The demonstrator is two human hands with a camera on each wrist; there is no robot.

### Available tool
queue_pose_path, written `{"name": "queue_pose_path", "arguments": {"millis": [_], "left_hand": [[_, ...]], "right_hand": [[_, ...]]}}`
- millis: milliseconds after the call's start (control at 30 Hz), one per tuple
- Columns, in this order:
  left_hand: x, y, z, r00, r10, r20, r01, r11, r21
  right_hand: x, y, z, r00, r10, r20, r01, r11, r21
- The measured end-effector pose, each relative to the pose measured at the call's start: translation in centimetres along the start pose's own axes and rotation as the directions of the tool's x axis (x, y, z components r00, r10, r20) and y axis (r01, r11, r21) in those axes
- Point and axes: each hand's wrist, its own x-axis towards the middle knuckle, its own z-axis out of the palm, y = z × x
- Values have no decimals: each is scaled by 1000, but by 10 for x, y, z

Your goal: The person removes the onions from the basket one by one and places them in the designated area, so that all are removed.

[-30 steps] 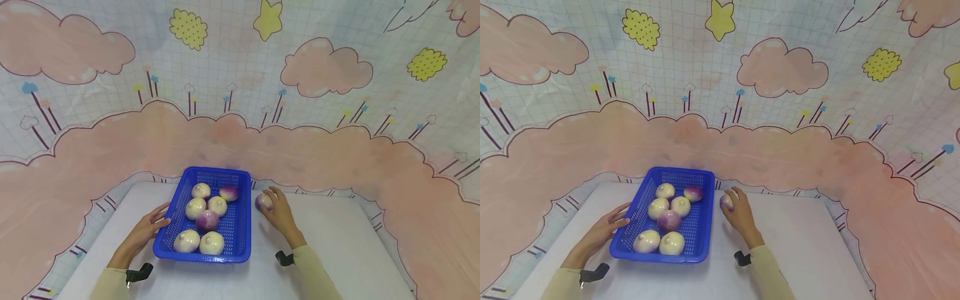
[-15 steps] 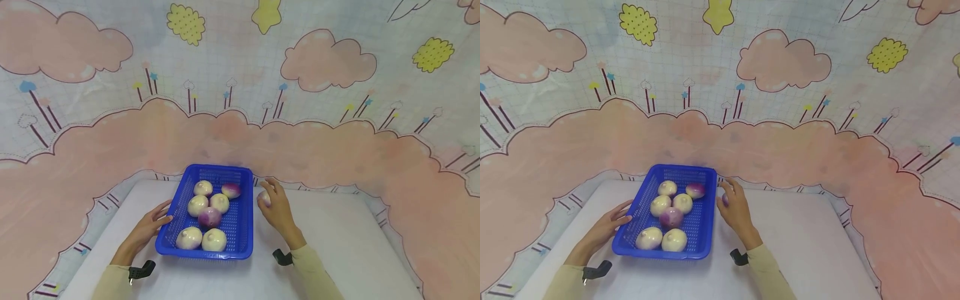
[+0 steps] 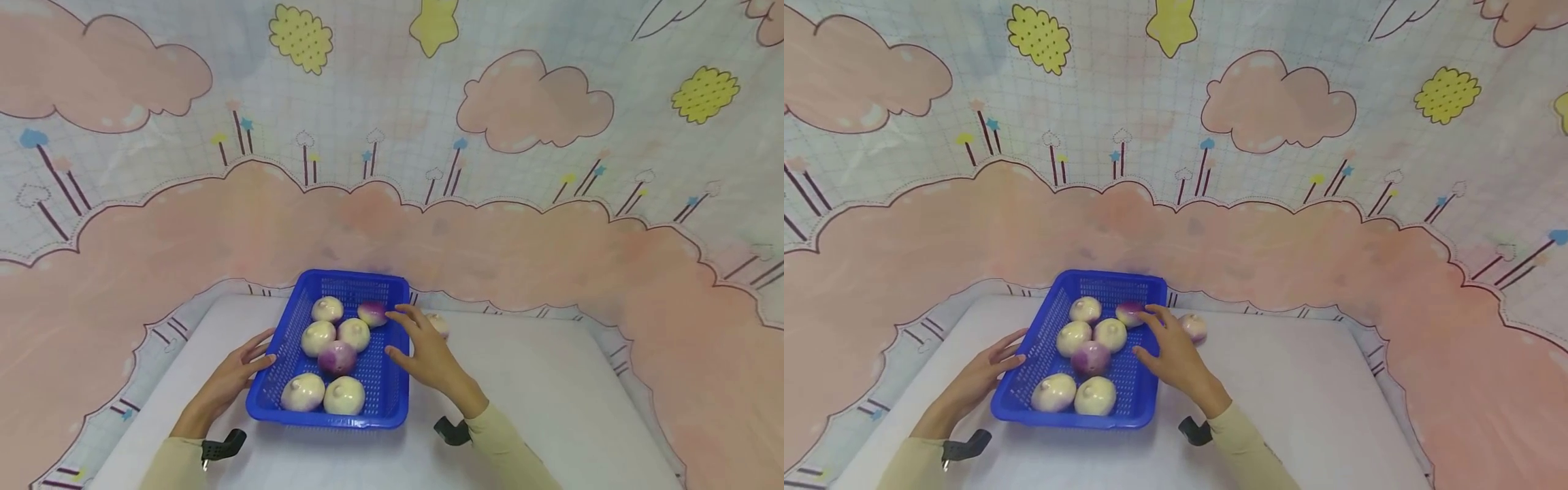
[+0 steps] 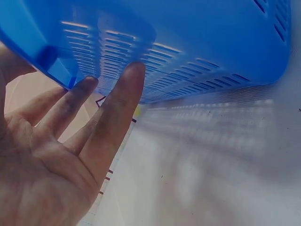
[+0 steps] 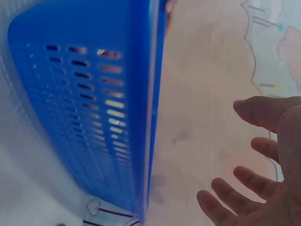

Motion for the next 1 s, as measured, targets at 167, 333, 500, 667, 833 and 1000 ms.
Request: {"name": "queue_pose_path", "arguments": {"millis": [167,333,500,667,833,1000], "left_hand": [[5,4,4,1000,0,-3,0,1000,4],[3,0,2,1000,-9,8,9,1000,1],[4,0,0,1000,-8,10,8,1000,-5],[2,-1,0,1000,1,13,-1,1000,-10],[3,0,0,1000,-6,6,6,1000,0],[3,0,0,1000,-9,2,9,1000,-2]], "right_hand": [[2,-5,-3,998,-27,50,27,1000,6],[3,-16,0,987,-23,160,-12,977,213],[4,-22,4,968,22,250,-118,918,378],[4,-30,12,959,65,276,-162,925,345],[4,-39,21,942,108,319,-198,943,267],[4,-44,32,907,176,382,-277,933,229]]}}
